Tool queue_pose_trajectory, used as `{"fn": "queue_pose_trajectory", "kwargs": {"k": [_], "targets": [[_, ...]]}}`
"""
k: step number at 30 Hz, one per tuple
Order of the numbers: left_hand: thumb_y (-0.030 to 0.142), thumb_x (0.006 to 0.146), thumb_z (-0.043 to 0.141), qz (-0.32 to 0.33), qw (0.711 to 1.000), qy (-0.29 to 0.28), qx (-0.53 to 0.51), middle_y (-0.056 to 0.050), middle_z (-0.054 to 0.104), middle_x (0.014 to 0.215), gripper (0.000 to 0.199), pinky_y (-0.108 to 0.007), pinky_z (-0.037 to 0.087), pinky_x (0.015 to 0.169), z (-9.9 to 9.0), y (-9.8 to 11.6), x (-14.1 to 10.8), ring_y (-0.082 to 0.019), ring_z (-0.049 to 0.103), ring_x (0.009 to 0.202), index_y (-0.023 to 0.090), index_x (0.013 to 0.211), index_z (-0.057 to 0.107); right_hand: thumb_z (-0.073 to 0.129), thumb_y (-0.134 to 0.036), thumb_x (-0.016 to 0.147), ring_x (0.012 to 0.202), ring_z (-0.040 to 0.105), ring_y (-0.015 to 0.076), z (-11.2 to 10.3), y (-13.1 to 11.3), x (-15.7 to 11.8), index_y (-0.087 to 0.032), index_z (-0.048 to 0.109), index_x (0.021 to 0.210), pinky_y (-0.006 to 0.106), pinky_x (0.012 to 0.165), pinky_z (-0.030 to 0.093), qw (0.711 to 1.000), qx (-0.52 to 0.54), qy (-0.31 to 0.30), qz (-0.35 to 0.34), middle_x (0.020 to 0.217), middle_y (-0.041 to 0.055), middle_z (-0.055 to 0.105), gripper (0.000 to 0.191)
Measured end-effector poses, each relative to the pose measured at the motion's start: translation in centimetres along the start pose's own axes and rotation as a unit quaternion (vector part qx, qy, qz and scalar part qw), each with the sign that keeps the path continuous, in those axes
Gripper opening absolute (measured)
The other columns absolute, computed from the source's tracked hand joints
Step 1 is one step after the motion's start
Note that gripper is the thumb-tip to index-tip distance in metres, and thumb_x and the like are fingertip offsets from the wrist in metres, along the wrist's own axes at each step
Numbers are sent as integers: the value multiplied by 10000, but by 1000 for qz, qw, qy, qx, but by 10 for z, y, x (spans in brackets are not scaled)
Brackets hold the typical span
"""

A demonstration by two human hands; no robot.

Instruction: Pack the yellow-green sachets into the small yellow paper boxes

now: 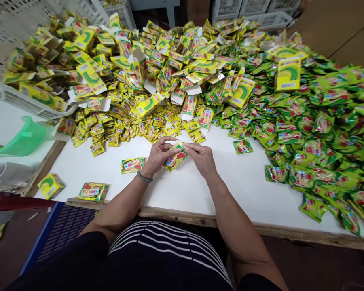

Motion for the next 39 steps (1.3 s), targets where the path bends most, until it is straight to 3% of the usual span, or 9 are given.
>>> {"fn": "queue_pose_trajectory", "kwargs": {"k": [5,15,22,26,28,31,33,36,39], "targets": [[417,601,855,19,999,-26,44,45,625,626,560,-199,391,535,2,4,0,-76,547,535,152,1020,596,720,-369,744,898,678,210,-5,-5,2,-259,794,858,376,824,539,1000,-6,-8,-15,924,25,760,175],[447,598,848,16,999,29,14,59,608,601,580,-187,360,499,-8,3,-2,-62,505,500,165,1031,585,558,-346,857,922,638,214,11,-38,-15,-259,770,1011,384,867,508,977,-158,21,-143,932,53,723,276],[463,613,829,-16,999,-28,22,78,560,565,628,-188,270,438,6,2,-1,-45,387,420,171,1100,561,541,-402,889,1026,634,217,14,-34,-13,-262,738,1087,394,937,492,988,-108,16,-110,1097,61,715,312],[484,671,776,-14,989,-19,144,67,557,559,559,-208,277,464,-2,10,-2,-71,395,434,183,1094,571,514,-383,897,1022,636,228,10,-32,-5,-239,754,979,408,968,467,970,-202,2,-134,1043,82,733,291],[442,705,749,-14,953,-17,301,37,591,573,399,-224,291,498,-16,20,-5,-100,451,473,189,986,621,514,-337,882,1021,624,258,-19,-28,1,-203,745,967,450,990,442,947,-290,74,-113,1035,118,724,280],[309,719,714,-36,833,-14,551,-2,639,610,147,-251,306,553,-49,37,-13,-152,526,551,209,820,677,521,-264,850,1117,544,346,-93,-18,1,-148,703,1079,575,1004,375,878,-401,260,-11,1126,184,666,315],[265,701,715,-63,758,-2,650,-27,676,675,99,-266,331,593,-69,46,-19,-187,570,619,220,788,698,527,-237,837,1182,469,404,-134,-5,-3,-160,690,1106,632,971,347,837,-435,323,74,1194,210,610,324],[322,764,683,-42,721,39,691,-67,702,765,107,-290,372,653,-70,60,-17,-228,607,720,219,784,706,512,-189,831,1090,511,376,-148,20,2,-187,726,983,570,903,395,842,-450,261,142,1107,200,605,262],[357,863,590,27,746,54,663,-98,693,777,201,-317,394,696,-31,61,5,-251,616,771,202,791,696,566,-167,780,951,574,278,-123,32,13,-222,737,878,442,853,450,871,-442,180,113,996,117,637,204]]}}
Point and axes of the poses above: each hand's wrist, its own x-axis towards the middle knuckle, its own z-axis out of the palm, y = z × x, the point moved 8 cm from there along x, towards the middle knuckle
